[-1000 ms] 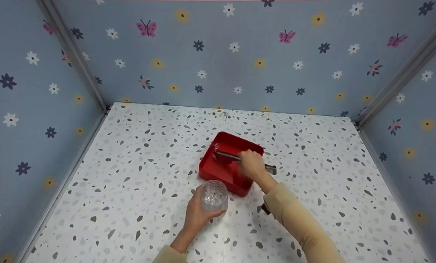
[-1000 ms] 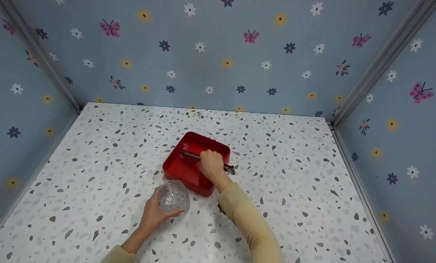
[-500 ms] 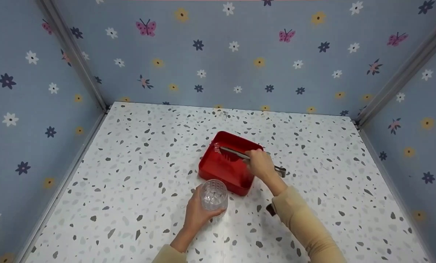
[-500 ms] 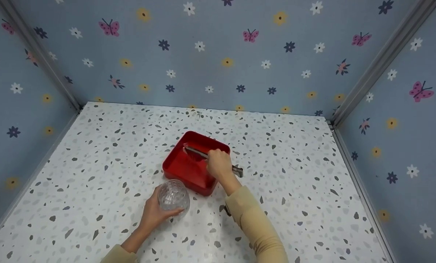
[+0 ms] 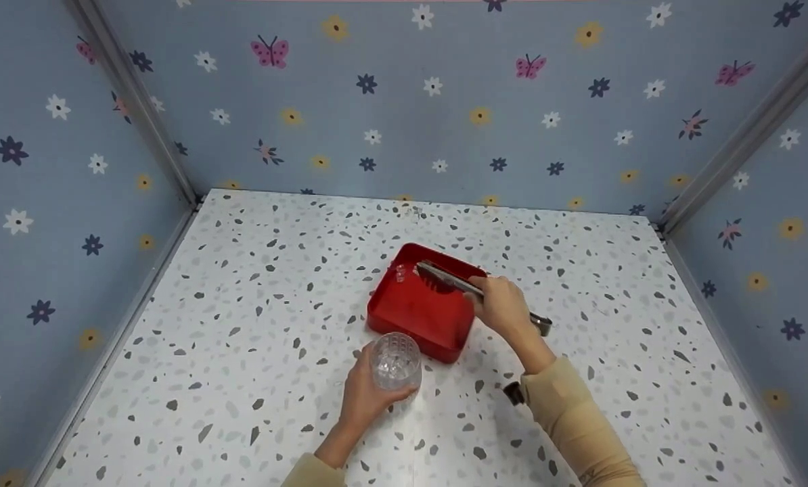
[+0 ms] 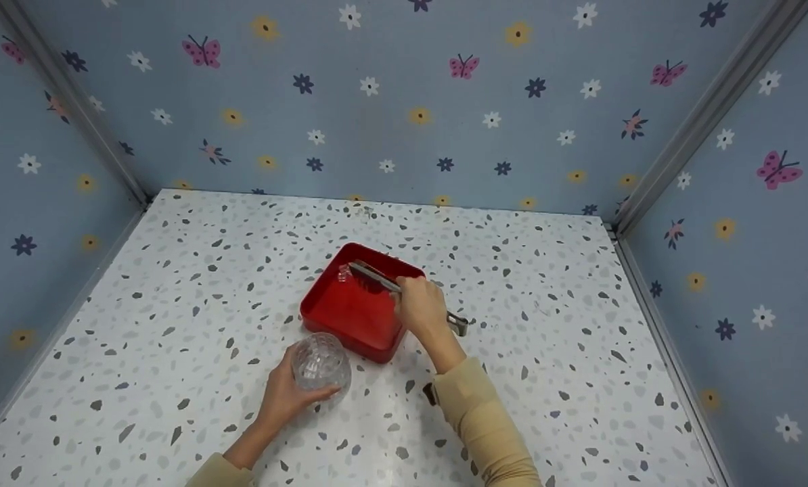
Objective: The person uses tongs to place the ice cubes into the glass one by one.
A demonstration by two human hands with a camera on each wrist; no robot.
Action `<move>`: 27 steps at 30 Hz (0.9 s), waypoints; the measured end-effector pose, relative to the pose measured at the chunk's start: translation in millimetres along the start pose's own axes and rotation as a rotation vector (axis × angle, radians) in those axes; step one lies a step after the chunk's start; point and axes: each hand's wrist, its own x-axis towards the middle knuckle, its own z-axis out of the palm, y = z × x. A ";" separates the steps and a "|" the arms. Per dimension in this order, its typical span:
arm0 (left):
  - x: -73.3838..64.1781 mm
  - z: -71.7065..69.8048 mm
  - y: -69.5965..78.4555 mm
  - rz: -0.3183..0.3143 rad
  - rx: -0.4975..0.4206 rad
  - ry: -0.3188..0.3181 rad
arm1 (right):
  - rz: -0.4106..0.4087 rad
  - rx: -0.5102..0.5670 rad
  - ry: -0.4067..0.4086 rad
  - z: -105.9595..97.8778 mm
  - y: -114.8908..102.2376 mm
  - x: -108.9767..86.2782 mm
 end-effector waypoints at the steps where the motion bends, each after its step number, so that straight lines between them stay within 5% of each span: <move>1: 0.0 0.2 -0.4 0.006 -0.002 0.002 | -0.001 0.003 0.007 -2.4 -0.3 -1.8; 27: -0.1 -0.3 1.2 0.006 -0.006 -0.004 | -0.135 0.089 0.129 -47.5 -21.8 -53.5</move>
